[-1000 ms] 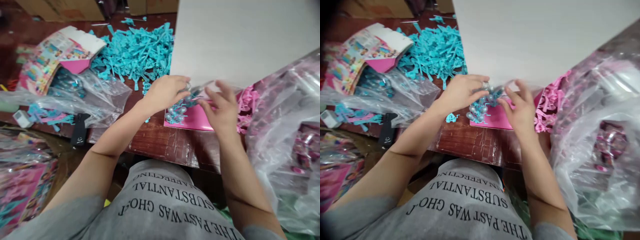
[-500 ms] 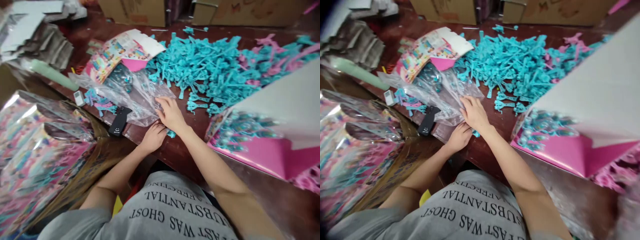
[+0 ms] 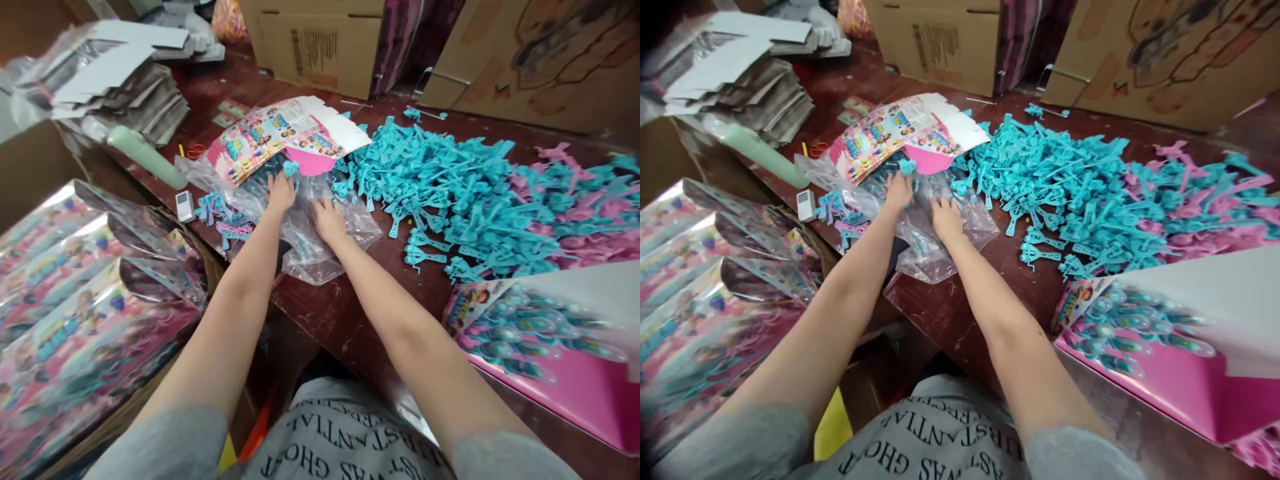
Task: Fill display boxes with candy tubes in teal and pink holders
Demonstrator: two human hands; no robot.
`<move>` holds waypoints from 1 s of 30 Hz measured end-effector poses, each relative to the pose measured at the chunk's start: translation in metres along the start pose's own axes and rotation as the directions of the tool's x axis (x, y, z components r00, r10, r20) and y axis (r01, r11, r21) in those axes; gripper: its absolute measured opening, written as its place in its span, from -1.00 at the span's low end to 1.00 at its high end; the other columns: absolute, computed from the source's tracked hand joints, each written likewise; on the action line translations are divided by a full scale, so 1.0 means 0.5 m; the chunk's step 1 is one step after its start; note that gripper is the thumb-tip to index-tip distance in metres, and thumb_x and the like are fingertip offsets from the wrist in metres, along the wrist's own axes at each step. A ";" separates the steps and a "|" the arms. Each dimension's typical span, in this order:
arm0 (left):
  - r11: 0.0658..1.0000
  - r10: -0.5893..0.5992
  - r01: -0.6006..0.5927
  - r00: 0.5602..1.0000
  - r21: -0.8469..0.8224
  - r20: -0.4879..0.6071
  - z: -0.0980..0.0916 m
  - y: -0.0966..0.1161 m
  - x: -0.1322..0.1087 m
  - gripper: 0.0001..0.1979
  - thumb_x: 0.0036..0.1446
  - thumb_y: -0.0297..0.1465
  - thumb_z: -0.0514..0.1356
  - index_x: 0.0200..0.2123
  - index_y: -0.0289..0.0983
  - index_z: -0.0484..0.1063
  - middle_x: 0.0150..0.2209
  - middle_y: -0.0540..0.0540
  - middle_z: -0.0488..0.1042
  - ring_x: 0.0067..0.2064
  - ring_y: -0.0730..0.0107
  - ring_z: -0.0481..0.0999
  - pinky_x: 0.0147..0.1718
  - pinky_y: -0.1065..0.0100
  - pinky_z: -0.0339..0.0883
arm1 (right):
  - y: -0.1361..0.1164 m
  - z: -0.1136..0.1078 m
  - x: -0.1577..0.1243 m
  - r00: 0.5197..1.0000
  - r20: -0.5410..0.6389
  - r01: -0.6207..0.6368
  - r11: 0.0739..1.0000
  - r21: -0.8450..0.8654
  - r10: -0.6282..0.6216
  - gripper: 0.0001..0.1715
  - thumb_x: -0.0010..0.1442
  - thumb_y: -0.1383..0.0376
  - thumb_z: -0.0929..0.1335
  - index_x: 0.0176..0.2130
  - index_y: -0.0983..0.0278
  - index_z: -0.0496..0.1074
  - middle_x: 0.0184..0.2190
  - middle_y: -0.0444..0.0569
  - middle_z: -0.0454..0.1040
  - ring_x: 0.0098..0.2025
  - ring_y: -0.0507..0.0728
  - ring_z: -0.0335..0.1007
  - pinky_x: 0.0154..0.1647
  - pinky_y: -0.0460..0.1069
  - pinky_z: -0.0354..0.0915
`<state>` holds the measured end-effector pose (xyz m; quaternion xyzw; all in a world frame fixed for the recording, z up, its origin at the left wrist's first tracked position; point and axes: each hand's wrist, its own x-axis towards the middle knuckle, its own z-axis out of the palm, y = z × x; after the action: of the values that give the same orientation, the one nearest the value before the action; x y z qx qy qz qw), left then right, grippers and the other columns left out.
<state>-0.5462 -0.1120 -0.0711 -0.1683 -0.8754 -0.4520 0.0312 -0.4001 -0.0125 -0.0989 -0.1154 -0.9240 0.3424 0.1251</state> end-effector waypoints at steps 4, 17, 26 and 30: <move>0.995 -0.028 0.020 0.997 0.098 0.078 0.023 -0.006 -0.040 -0.86 0.40 -0.43 0.05 -0.10 -0.26 0.40 0.07 -0.44 0.59 0.31 -0.16 0.49 0.35 -0.27 0.19 | 0.017 0.007 -0.041 0.996 -0.091 -0.007 0.998 0.068 0.013 -0.54 0.39 0.33 0.31 0.21 0.31 0.53 0.13 0.25 0.53 0.20 0.33 0.39 0.34 0.25 0.30; 0.929 0.340 -0.368 0.893 0.042 0.295 0.148 0.129 -0.419 -0.77 0.48 -0.40 -0.03 -0.16 -0.23 0.41 -0.08 -0.31 0.60 0.07 -0.04 0.56 0.18 -0.07 0.33 | 0.078 -0.124 -0.362 0.838 -0.494 -0.115 0.960 0.254 0.231 -0.56 0.54 0.07 0.18 0.13 0.20 0.48 0.03 0.11 0.55 -0.11 0.15 0.54 0.10 0.16 0.50; 0.839 0.412 -0.230 0.860 -0.493 0.300 0.214 0.187 -0.516 -0.54 0.54 -0.06 -0.10 0.14 -0.19 0.42 0.27 -0.28 0.48 0.37 0.13 0.41 0.41 0.03 0.21 | 0.112 -0.162 -0.544 0.826 -0.524 -0.295 0.951 -0.094 0.205 -0.46 0.42 0.29 0.19 0.30 0.28 0.38 0.17 0.26 0.44 0.27 0.31 0.35 0.35 0.37 0.33; 0.839 0.314 -0.148 0.918 -0.524 0.243 0.148 0.164 -0.467 -0.37 0.43 0.20 -0.05 0.04 -0.19 0.46 0.05 -0.21 0.59 0.17 0.11 0.57 0.29 0.04 0.36 | 0.125 -0.158 -0.540 0.821 -0.534 -0.249 0.968 -0.013 0.204 -0.32 0.50 0.25 0.09 0.51 0.26 0.08 0.29 0.28 0.38 0.36 0.29 0.32 0.40 0.36 0.30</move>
<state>-0.2925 -0.0709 -0.0992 -0.3471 -0.6958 -0.6207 -0.1003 -0.1135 0.0004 -0.1233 -0.3191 -0.8468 0.2714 0.3280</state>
